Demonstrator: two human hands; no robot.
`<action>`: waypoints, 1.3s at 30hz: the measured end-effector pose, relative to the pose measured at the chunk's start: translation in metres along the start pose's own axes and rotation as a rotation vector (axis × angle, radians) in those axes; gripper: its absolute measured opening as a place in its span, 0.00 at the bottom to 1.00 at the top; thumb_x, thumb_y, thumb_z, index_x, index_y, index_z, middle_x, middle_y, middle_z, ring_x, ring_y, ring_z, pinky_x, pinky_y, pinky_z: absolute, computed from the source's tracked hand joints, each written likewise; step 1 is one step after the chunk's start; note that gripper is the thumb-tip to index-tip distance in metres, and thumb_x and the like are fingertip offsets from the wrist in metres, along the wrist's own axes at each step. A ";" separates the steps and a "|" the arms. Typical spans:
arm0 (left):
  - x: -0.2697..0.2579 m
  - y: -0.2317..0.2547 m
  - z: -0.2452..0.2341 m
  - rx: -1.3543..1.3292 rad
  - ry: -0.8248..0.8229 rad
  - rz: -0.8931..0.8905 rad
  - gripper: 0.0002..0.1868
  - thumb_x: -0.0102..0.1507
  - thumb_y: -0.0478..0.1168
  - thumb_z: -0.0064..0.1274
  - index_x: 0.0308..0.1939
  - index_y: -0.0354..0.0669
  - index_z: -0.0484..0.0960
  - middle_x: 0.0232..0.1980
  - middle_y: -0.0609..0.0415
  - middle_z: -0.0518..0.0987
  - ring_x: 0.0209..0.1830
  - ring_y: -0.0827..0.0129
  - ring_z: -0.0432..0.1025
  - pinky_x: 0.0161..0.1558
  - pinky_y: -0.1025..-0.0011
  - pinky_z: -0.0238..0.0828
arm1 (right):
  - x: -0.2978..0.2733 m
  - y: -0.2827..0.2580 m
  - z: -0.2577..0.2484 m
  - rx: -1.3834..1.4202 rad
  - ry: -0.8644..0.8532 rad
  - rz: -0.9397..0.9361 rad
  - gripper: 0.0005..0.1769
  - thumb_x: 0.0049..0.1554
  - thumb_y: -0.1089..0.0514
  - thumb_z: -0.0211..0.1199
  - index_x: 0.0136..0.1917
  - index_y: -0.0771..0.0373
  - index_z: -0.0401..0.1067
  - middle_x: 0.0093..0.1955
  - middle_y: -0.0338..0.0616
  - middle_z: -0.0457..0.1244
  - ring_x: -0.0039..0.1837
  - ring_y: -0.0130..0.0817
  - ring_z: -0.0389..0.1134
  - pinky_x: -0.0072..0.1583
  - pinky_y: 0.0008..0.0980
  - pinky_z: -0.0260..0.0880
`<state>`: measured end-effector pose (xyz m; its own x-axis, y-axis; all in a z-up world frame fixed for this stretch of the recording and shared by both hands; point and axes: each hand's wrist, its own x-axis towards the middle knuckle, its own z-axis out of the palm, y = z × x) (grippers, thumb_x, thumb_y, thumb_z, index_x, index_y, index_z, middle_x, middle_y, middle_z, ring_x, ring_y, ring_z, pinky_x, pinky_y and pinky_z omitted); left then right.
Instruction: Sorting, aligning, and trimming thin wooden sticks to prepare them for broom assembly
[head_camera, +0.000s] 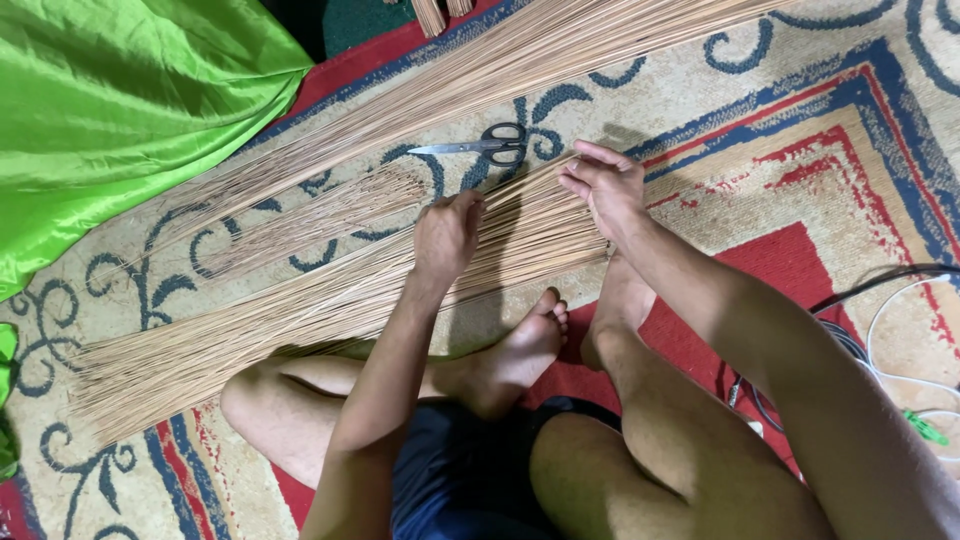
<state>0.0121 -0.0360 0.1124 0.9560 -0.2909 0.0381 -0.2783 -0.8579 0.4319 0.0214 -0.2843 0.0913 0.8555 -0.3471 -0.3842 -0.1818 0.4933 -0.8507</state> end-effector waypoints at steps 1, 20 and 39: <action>0.000 0.000 0.001 0.001 0.000 0.000 0.03 0.69 0.44 0.53 0.45 0.60 0.81 0.32 0.57 0.86 0.41 0.57 0.81 0.49 0.56 0.76 | 0.002 0.002 -0.001 0.001 0.000 0.000 0.21 0.50 0.75 0.70 0.58 0.70 0.77 0.43 0.49 0.64 0.42 0.47 0.77 0.50 0.49 0.86; 0.007 -0.008 -0.014 -0.216 -0.255 -0.052 0.09 0.69 0.44 0.50 0.46 0.52 0.85 0.37 0.47 0.86 0.43 0.44 0.80 0.47 0.47 0.77 | 0.008 -0.002 -0.009 0.019 0.010 0.001 0.18 0.52 0.72 0.70 0.57 0.70 0.77 0.50 0.63 0.71 0.44 0.41 0.77 0.54 0.45 0.85; -0.004 0.016 -0.003 0.182 -0.239 0.087 0.09 0.67 0.45 0.48 0.43 0.58 0.85 0.34 0.54 0.86 0.36 0.57 0.83 0.40 0.57 0.82 | -0.001 0.053 -0.002 -1.375 -0.983 -0.811 0.09 0.58 0.66 0.54 0.53 0.66 0.70 0.39 0.49 0.64 0.43 0.52 0.72 0.43 0.42 0.72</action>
<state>0.0044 -0.0475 0.1219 0.8851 -0.4391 -0.1545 -0.3904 -0.8810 0.2672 0.0098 -0.2597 0.0455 0.7686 0.6318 0.1002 0.5735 -0.6112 -0.5454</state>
